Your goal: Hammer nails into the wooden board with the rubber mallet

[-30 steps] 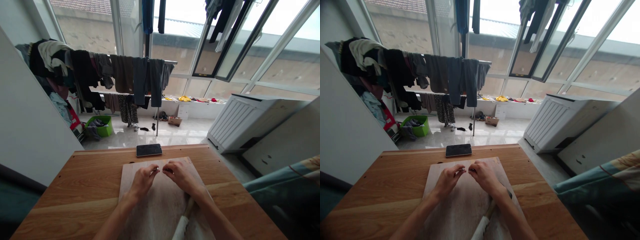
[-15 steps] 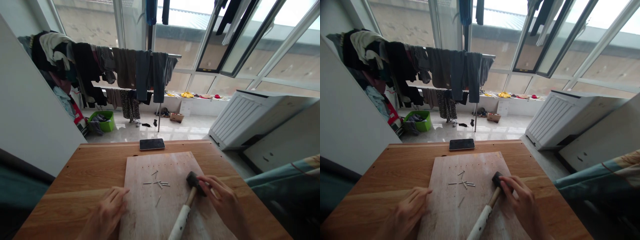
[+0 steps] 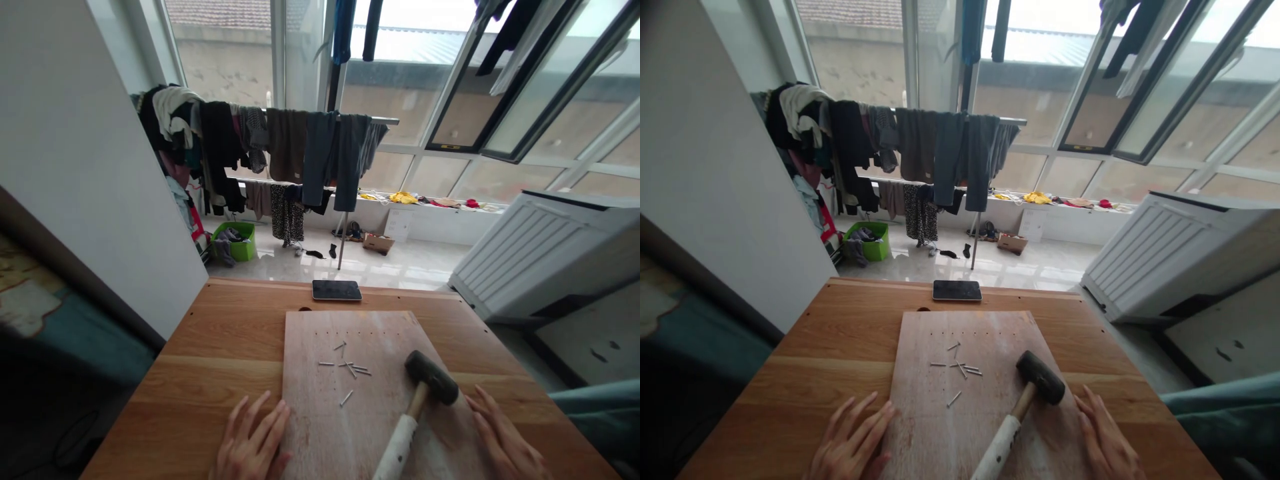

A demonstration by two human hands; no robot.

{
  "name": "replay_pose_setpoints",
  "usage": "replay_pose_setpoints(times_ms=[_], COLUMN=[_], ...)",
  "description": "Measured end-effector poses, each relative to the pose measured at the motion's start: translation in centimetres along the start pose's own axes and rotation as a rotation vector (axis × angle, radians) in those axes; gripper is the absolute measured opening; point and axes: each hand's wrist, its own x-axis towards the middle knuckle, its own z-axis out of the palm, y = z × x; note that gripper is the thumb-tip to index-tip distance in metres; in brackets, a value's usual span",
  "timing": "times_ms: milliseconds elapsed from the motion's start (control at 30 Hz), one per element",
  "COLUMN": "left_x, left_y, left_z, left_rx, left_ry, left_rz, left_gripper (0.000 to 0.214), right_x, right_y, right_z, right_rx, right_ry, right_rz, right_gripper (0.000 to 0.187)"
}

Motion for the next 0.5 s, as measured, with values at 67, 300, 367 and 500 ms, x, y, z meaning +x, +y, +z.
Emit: replay_pose_setpoints(times_ms=[67, 300, 367, 500], left_x=[-0.4, -4.8, -7.1, -10.3], left_y=[0.2, -4.3, -7.1, -12.5], left_z=[0.1, -3.1, -4.5, -6.8], left_rx=[0.02, 0.132, 0.116, 0.054], left_ry=[0.005, -0.052, -0.071, -0.095], left_rz=[-0.041, -0.356, -0.503, -0.753], left_gripper=[0.044, 0.044, 0.046, 0.049], right_x=[0.0, -3.0, -4.4, -7.0], right_y=[0.7, -4.7, -7.7, -14.4], right_z=[0.3, 5.4, 7.7, 11.6], right_rx=[0.019, -0.05, -0.088, -0.097], right_ry=[-0.028, -0.093, -0.143, -0.168], right_rz=[-0.096, -0.543, -0.707, -0.904], right_gripper=[0.048, 0.047, 0.057, 0.088])
